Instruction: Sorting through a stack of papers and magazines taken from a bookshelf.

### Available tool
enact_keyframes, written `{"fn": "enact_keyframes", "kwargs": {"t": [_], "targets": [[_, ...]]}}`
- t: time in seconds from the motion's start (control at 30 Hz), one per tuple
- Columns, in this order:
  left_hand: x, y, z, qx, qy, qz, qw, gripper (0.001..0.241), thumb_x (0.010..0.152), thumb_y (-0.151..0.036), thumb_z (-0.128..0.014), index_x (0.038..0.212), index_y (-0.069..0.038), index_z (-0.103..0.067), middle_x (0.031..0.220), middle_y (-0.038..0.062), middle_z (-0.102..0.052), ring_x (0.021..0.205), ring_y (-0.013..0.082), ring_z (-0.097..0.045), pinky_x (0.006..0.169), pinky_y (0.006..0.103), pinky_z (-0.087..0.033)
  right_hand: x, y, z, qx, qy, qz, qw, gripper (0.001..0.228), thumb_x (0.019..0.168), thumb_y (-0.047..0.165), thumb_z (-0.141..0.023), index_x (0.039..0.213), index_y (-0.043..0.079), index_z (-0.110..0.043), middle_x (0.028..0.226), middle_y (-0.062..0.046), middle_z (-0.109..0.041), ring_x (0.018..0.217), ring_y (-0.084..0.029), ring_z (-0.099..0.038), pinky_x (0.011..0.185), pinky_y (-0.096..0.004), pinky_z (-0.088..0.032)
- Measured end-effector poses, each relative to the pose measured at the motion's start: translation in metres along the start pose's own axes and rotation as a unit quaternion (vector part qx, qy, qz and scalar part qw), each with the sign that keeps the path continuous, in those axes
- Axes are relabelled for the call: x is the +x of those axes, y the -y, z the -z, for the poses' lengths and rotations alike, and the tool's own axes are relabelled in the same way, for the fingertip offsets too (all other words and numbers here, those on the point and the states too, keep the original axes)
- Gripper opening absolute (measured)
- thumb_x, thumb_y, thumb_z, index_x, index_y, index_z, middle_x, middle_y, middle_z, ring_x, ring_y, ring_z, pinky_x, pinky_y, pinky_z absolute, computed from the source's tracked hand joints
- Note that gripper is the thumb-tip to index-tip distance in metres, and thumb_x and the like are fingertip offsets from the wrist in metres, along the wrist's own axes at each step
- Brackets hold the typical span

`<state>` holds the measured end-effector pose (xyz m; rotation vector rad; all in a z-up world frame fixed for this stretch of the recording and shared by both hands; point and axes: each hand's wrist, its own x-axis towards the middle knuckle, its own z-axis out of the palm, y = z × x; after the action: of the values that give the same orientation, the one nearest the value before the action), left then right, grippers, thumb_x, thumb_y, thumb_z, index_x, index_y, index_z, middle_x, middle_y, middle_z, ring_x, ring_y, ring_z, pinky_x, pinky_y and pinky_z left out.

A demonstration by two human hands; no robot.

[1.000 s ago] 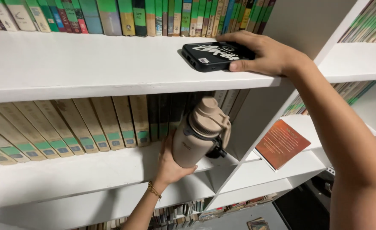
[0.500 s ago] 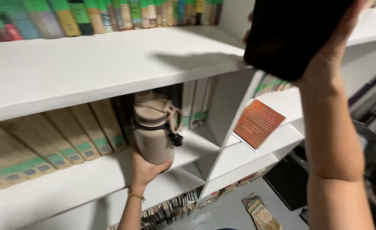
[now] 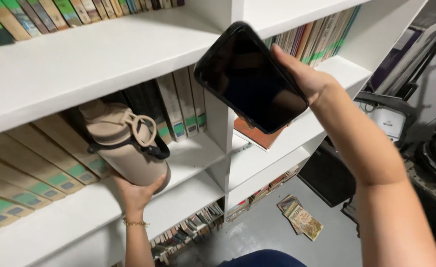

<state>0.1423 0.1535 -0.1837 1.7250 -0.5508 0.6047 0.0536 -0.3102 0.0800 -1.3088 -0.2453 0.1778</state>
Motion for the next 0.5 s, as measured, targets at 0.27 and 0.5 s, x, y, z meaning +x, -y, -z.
{"fn": "enact_keyframes", "kwargs": {"t": [0.27, 0.5], "targets": [[-0.005, -0.003, 0.004, 0.022, -0.009, 0.016, 1.0, 0.131, 0.064, -0.041, -0.097, 0.16, 0.003, -0.02, 0.158, 0.022, -0.043, 0.145, 0.0331, -0.047, 0.121, 0.0439, -0.042, 0.022, 0.033, -0.048, -0.312, 0.134, -0.299, 0.892, 0.089, 0.087, 0.07, -0.043, 0.144, 0.003, -0.054, 0.128, -0.022, -0.072, 0.106, -0.025, -0.072, 0.086, -0.039, -0.062], [-0.008, 0.007, 0.003, 0.05, -0.019, 0.022, 0.998, 0.133, 0.065, -0.045, -0.098, 0.162, 0.001, -0.018, 0.159, 0.022, -0.041, 0.148, 0.0356, -0.046, 0.123, 0.0458, -0.042, 0.03, 0.046, -0.074, -0.465, 0.111, -0.344, 0.808, 0.088, 0.084, 0.075, -0.039, 0.143, 0.013, -0.058, 0.134, -0.012, -0.07, 0.113, -0.017, -0.071, 0.089, -0.033, -0.06]]}}
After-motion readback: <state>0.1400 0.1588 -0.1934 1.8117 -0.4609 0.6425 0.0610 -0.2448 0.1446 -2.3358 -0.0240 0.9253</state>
